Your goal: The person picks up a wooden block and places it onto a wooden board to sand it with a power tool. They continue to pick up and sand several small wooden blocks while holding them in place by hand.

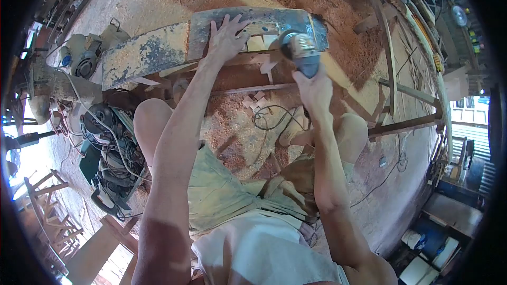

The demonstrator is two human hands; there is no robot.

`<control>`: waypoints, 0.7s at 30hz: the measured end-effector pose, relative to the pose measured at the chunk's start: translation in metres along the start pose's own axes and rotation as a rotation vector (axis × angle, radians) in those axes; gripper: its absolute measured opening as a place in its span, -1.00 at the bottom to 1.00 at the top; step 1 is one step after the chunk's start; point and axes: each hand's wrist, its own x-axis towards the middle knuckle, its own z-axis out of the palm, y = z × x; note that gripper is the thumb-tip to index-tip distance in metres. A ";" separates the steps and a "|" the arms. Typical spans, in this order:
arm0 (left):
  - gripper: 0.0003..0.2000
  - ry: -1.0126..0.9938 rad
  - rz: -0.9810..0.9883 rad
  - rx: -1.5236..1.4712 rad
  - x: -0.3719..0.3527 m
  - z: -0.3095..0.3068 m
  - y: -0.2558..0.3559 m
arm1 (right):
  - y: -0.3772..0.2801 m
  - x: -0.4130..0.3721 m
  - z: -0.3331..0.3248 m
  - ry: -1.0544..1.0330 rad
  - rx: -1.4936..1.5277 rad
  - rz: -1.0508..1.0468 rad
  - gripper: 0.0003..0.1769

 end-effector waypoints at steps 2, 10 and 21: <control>-0.36 0.078 0.080 0.040 -0.008 -0.001 0.007 | 0.007 0.004 -0.024 0.057 0.283 -0.024 -0.47; -0.46 0.191 0.552 0.210 -0.056 0.013 0.031 | 0.040 0.012 -0.102 0.161 0.634 0.137 -0.56; -0.26 -0.889 0.160 0.299 -0.101 -0.003 0.086 | 0.056 0.024 -0.107 0.196 0.703 0.224 -0.54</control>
